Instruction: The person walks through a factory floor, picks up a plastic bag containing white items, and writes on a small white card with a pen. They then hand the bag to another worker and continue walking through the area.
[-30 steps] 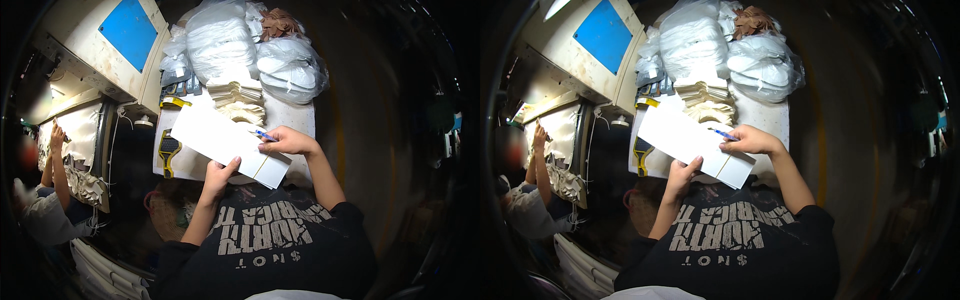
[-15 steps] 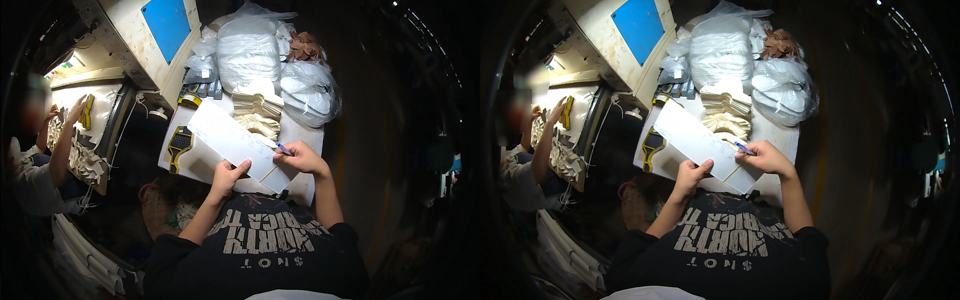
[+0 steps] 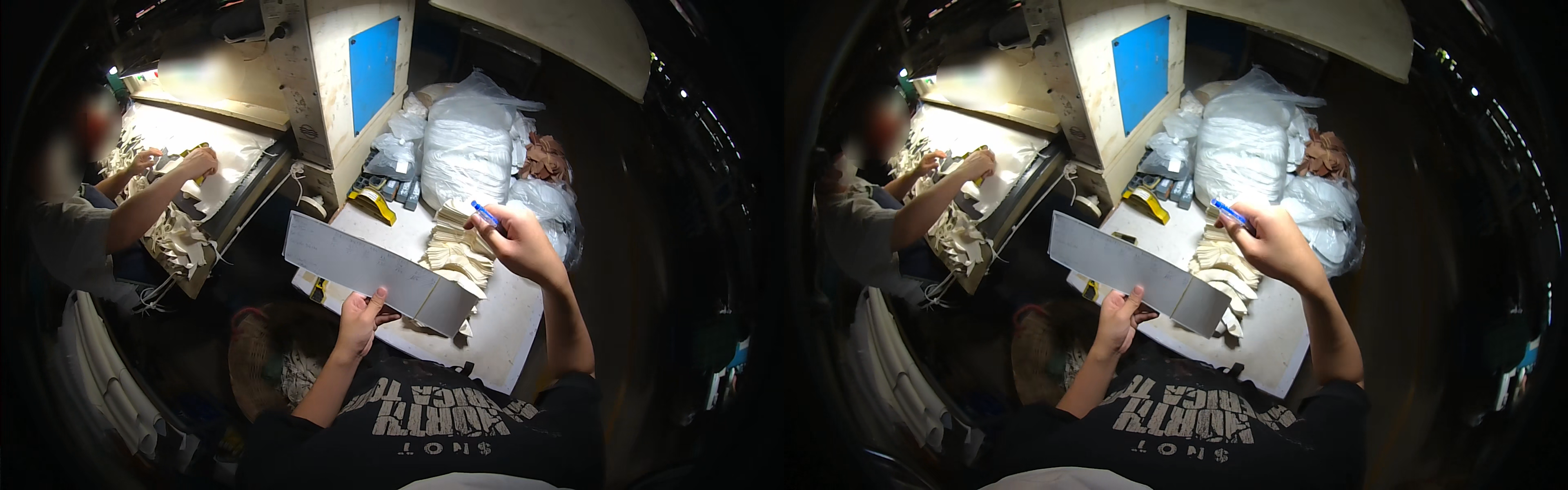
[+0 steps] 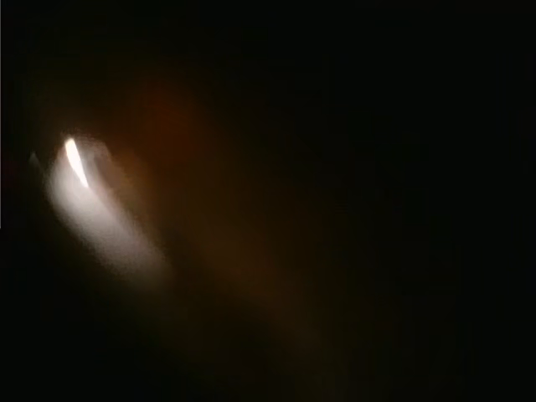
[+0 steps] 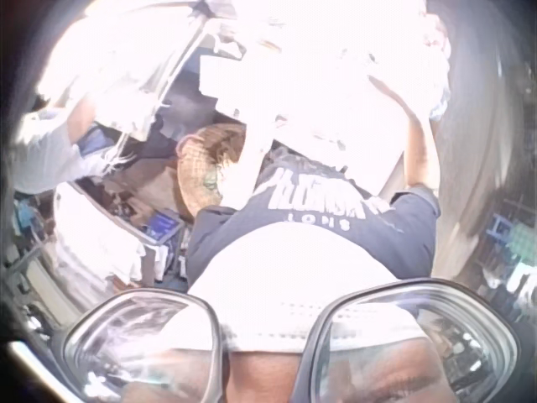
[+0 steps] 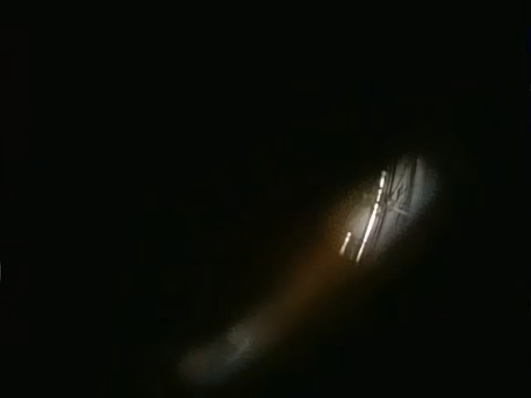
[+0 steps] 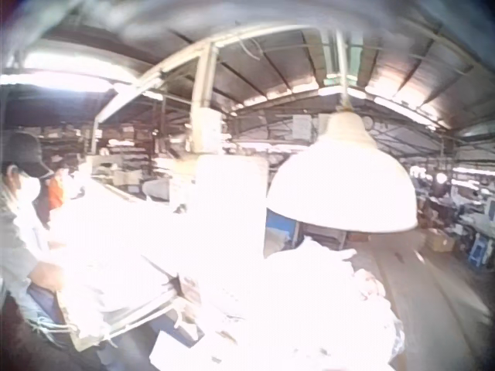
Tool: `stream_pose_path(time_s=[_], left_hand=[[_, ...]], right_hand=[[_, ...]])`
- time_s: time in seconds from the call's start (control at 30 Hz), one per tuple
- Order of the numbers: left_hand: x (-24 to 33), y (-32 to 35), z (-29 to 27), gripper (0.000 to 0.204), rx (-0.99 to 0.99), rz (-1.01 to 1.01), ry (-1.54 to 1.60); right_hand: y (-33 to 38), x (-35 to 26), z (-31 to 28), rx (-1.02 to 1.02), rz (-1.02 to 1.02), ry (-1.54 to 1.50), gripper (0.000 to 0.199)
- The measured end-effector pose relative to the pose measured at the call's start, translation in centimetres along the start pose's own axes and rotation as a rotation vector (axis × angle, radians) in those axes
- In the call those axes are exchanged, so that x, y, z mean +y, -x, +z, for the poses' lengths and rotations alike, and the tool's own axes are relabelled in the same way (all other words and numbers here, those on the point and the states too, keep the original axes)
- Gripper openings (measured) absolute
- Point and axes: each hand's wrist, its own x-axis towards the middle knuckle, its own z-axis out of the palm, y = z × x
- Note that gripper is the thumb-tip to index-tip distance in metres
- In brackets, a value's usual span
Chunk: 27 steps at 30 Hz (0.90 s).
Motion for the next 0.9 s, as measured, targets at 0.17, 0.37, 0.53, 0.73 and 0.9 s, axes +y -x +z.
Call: stream_pose_path(time_s=[0.17,0.37,0.53,0.73,0.9], left_hand=[[1.5,0.5,-3.1,0.024,0.151,0.102,0.034],[4.8,3.7,-5.4,0.022,0.335,0.247,0.077],[7.7,6.0,-5.9,0.028,0.501,0.266,0.026],[11.0,8.0,-6.3,0.029,0.595,0.36,-0.049],[13.2,9.1,-4.5,0.028,0.659,0.371,-0.064]], right_hand=[[-7.1,-6.1,-0.7,0.188,-0.378,0.072,0.02],[-17.9,-17.8,-1.2,0.381,-0.747,0.337,0.027],[-28.5,-25.1,-2.3,0.77,-0.857,0.634,0.036],[-35.4,-34.1,-5.7,0.828,-0.676,0.905,0.05],[-42.7,-35.4,-7.2,0.98,-0.669,1.174,0.036]])
